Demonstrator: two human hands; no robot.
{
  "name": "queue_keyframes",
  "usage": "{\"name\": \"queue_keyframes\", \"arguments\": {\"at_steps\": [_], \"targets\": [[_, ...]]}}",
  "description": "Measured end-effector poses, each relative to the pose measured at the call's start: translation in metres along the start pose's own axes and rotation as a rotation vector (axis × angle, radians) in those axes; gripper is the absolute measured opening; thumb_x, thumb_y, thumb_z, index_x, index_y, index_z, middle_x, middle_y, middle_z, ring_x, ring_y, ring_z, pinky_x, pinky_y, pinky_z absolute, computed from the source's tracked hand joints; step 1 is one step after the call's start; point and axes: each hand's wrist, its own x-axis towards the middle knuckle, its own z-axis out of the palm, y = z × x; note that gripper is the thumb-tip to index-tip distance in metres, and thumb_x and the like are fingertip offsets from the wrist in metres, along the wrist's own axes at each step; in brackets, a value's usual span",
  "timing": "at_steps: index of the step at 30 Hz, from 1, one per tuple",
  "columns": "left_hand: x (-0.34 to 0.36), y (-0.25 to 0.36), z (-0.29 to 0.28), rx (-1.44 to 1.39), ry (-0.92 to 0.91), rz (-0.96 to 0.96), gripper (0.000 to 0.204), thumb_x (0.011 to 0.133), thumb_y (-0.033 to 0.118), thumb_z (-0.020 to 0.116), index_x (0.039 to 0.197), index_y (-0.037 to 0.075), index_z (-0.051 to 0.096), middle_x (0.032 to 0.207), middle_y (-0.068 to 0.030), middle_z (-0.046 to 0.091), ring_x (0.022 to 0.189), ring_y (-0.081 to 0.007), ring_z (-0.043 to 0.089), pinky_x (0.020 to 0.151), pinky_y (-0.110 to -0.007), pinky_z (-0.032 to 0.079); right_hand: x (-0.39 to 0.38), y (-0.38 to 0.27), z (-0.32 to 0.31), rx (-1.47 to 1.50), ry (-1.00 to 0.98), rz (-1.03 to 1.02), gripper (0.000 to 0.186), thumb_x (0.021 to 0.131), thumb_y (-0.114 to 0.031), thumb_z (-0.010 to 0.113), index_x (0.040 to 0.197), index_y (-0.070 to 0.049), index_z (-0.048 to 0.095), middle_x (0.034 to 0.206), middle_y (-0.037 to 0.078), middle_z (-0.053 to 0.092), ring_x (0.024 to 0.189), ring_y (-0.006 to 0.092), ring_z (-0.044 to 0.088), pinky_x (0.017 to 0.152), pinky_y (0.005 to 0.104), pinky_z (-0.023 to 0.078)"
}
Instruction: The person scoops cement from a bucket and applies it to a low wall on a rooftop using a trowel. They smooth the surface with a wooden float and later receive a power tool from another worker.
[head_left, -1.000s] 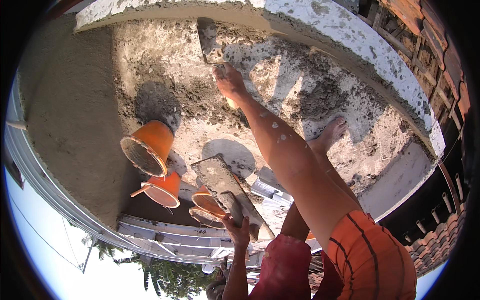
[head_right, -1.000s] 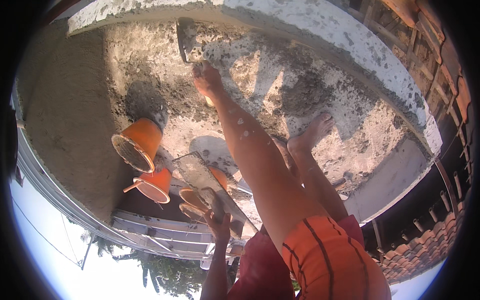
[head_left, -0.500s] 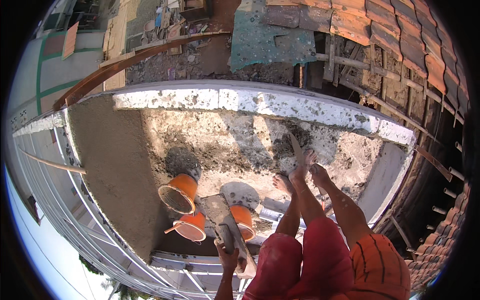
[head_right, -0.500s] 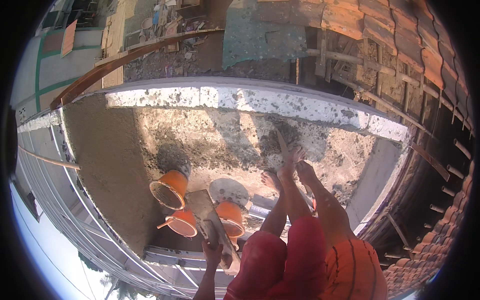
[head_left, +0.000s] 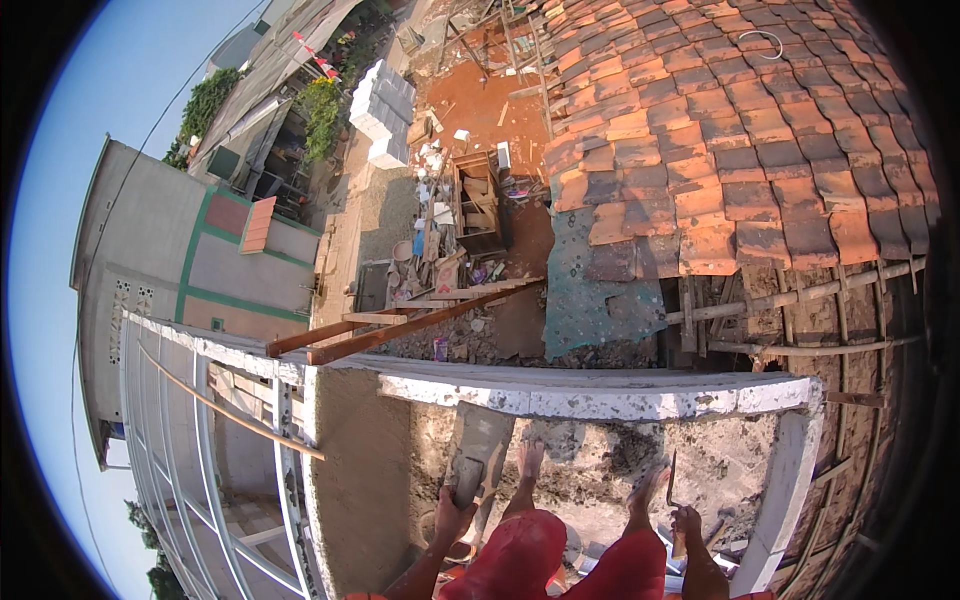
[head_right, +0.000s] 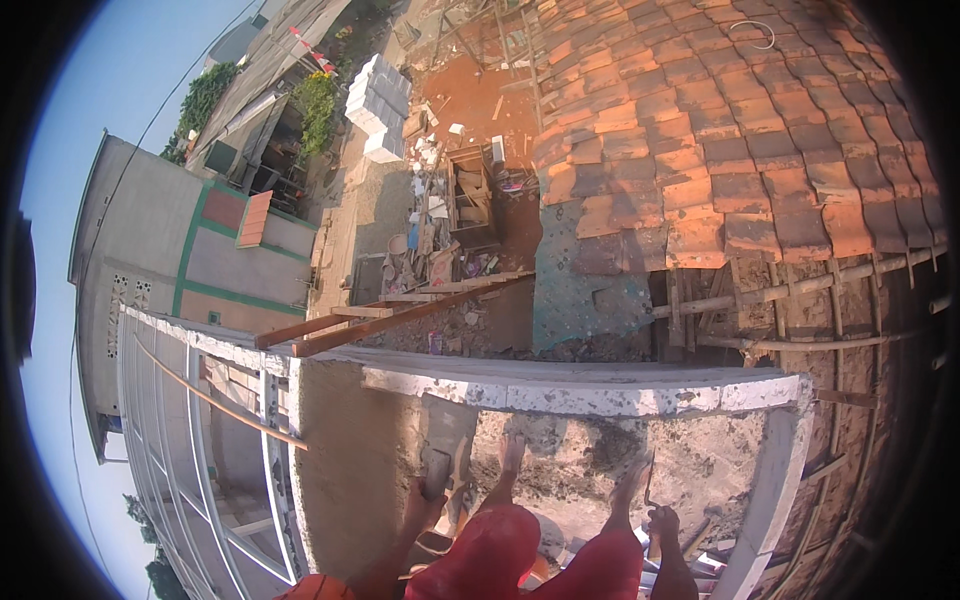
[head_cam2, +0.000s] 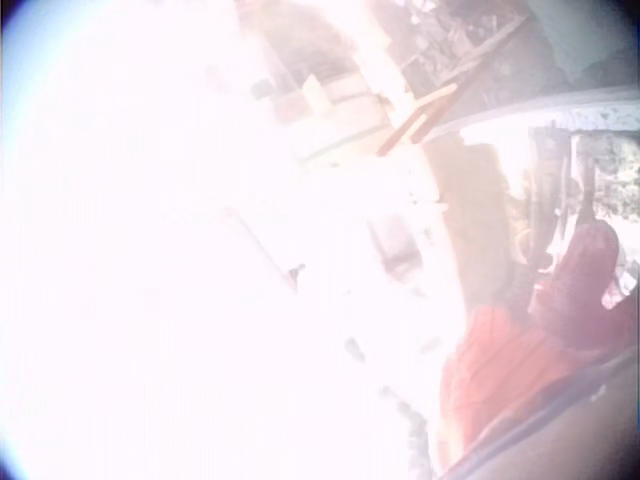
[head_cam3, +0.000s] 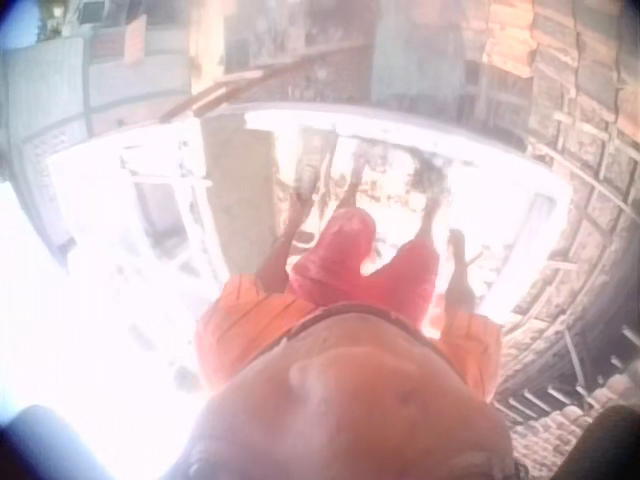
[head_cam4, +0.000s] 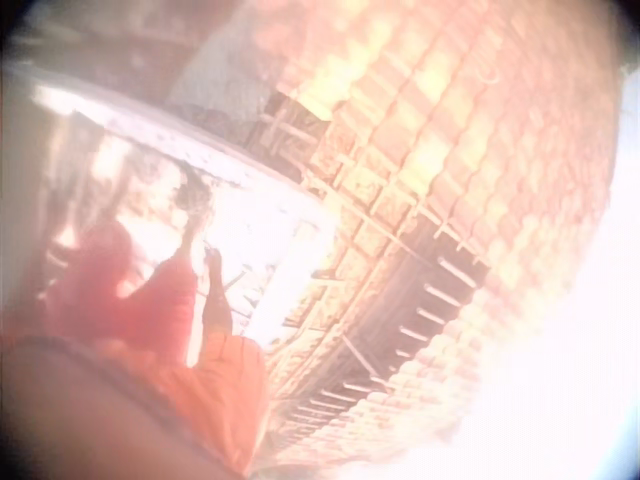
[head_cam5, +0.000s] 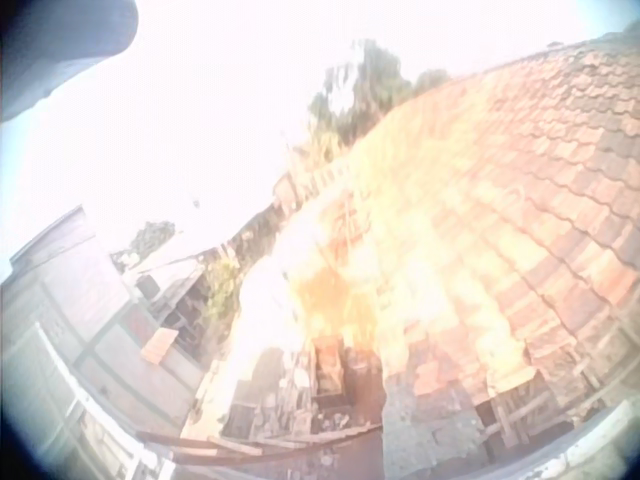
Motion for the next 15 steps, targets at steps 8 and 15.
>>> {"name": "queue_keyframes", "arguments": {"at_steps": [8,15], "targets": [[0.072,0.147,-0.047,0.041,-0.236,0.539,0.045,0.075,0.008,0.072,0.113,0.003,0.048,0.102,-0.0184,0.061,0.097,-0.0354,0.061,0.081,-0.041,0.049,-0.120,0.077,0.097,0.402,0.481,0.147,0.034,0.074,-0.011,0.060,0.106,-0.006,0.051,0.067,0.007,0.050,0.048,0.0183,0.049,0.040,0.0339,0.042],[0.096,0.193,-0.035,0.234,-0.555,0.937,0.046,0.075,0.012,0.071,0.116,0.000,0.052,0.105,-0.0219,0.061,0.101,-0.0378,0.060,0.085,-0.041,0.048,-0.213,0.159,0.268,0.868,0.322,0.417,0.035,0.083,-0.018,0.062,0.113,-0.012,0.044,0.065,0.001,0.047,0.049,0.0125,0.047,0.042,0.0269,0.041]]}}
